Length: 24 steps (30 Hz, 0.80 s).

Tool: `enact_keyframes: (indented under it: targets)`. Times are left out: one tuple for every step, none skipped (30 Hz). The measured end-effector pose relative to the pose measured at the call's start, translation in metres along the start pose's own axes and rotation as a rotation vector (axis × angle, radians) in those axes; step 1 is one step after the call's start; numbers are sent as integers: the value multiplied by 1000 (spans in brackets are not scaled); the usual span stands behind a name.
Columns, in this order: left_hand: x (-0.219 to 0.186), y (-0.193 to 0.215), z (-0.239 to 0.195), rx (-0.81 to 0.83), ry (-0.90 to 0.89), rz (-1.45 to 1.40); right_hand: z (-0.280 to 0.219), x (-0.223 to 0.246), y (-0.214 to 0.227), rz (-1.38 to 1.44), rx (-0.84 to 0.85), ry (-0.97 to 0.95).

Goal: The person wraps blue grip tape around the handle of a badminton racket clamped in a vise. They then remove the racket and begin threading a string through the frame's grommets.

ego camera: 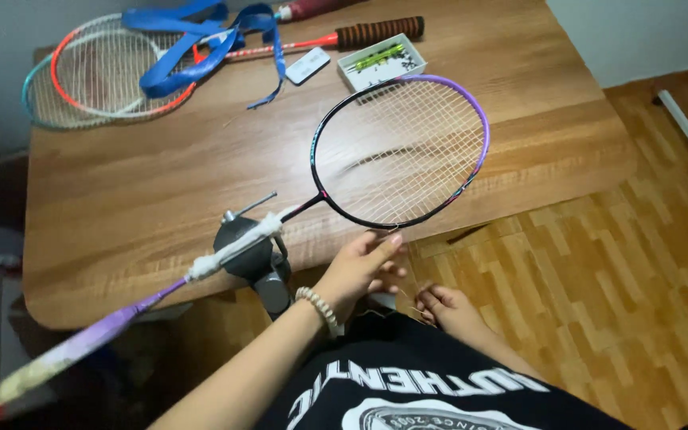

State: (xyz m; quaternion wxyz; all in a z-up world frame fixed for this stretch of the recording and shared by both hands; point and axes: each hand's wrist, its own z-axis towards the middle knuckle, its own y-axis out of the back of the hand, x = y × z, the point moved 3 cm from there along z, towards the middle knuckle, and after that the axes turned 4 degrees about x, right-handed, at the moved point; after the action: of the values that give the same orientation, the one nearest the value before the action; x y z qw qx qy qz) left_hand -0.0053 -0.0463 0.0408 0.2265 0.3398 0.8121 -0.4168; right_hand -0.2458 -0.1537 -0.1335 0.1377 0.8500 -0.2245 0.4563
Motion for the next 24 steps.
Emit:
enact_keyframes:
  targets:
    - [1, -1, 6, 22, -25, -26, 1, 5, 3, -63, 16, -9]
    - [3, -2, 13, 44, -50, -52, 3, 10, 7, -127, 33, -17]
    - [8, -2, 19, 29, -50, -64, 6, 11, 12, -131, 50, -25]
    - [13, -2, 25, -29, -26, -62, 11, 13, 17, -169, 84, -16]
    - [20, -1, 30, -86, 4, -60, 13, 14, 21, -203, 118, -10]
    - [23, 1, 32, -101, 9, -72, 14, 23, 21, -204, 134, -21]
    - [26, 3, 35, -113, -18, 9, 14, 29, 22, -206, 167, -66]
    - [30, 4, 38, -125, -44, 90, 14, 36, 23, -208, 199, -111]
    - [32, 2, 35, -137, -39, 80, 13, 35, 27, -210, 213, -119]
    - [33, -2, 31, -80, -89, 182, 12, 35, 32, -268, 220, -145]
    - [33, -6, 28, -22, -141, 288, 12, 35, 36, -326, 226, -167]
    - [49, -7, 27, -33, -137, 282, 11, 38, 38, -327, 239, -171]
    - [64, -11, 25, 68, -207, 273, 11, 41, 39, -332, 223, -140]
    - [79, -15, 22, 169, -276, 264, 10, 44, 41, -336, 208, -109]
    - [74, -16, 11, 160, -274, 264, 6, 61, 37, -334, 217, -109]
    - [71, -18, 0, 178, -199, 563, 3, 79, 35, -323, 175, -76]
    - [69, -20, -11, 196, -117, 859, -1, 98, 34, -313, 132, -44]
    - [77, -13, -12, 188, -113, 856, -5, 115, 33, -312, 141, -45]
    - [88, -1, -14, 158, 34, 1028, -6, 133, 32, -293, 113, -43]
    - [99, 10, -16, 126, 186, 1195, -8, 151, 31, -275, 85, -42]
    - [118, 30, -13, 115, 190, 1194, -4, 167, 31, -275, 96, -38]
    - [139, 53, -11, 35, 334, 1297, 0, 183, 31, -419, 110, -33]
    - [162, 74, -9, -43, 479, 1393, 1, 198, 33, -565, 119, -29]
    - [166, 80, -15, -48, 481, 1390, -3, 231, 26, -566, 125, -28]
